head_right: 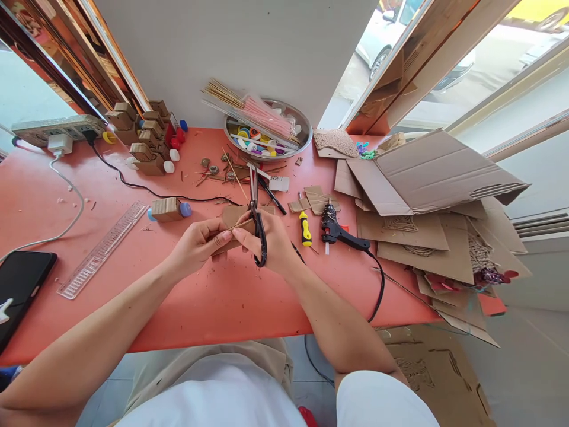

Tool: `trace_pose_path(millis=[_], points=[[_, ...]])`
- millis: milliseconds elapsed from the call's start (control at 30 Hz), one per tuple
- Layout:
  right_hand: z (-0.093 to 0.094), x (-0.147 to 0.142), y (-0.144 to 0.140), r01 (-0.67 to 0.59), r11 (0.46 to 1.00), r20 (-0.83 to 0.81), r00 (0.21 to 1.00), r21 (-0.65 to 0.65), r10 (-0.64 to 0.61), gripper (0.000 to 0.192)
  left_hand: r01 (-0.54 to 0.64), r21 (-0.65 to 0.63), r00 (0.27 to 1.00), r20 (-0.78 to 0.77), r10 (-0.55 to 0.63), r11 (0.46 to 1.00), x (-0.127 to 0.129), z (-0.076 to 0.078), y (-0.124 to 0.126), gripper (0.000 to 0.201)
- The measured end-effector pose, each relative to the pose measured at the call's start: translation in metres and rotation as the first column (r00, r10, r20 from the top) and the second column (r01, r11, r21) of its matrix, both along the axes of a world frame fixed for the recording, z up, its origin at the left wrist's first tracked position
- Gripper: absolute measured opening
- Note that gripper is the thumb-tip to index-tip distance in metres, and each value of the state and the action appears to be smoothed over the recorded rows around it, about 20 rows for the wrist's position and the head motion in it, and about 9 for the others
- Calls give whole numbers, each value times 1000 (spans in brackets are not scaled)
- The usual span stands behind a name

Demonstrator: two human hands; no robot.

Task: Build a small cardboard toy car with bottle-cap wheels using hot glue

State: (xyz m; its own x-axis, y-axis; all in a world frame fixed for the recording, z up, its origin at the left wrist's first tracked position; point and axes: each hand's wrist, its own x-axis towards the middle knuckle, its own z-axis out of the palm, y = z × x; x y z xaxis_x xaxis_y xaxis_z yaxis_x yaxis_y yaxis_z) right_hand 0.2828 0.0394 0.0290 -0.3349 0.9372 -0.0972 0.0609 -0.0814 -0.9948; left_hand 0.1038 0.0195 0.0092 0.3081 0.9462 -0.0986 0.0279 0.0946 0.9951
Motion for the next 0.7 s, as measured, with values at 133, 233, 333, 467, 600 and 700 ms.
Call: trace_pose_path(millis=[133,233,333,467,600,700], points=[[-1,-3,-2,9,1000,-16,1000,-6,-10,53,-2,78,996,-87,9,997,-1,3,-1,53],[1,-2,-1,38,999,-12,999,8,-37,51,12,46,996,-92,-8,999,-7,6,3,47],[-1,0,3,104,994,-26,994,44,-103,52,-15,-16,1000,-24,15,1000,-13,7,9,41],[-14,2,13,164,986,-90,983,23,-161,65,-159,-44,984,73,162,986,-17,7,13,36],[-18,5,12,1,1000,-31,1000,8,-1,79,-321,-64,927,186,327,945,-17,9,14,35],[-8,7,4,-181,983,96,979,3,180,86,-405,-93,877,241,415,910,-17,13,15,34]])
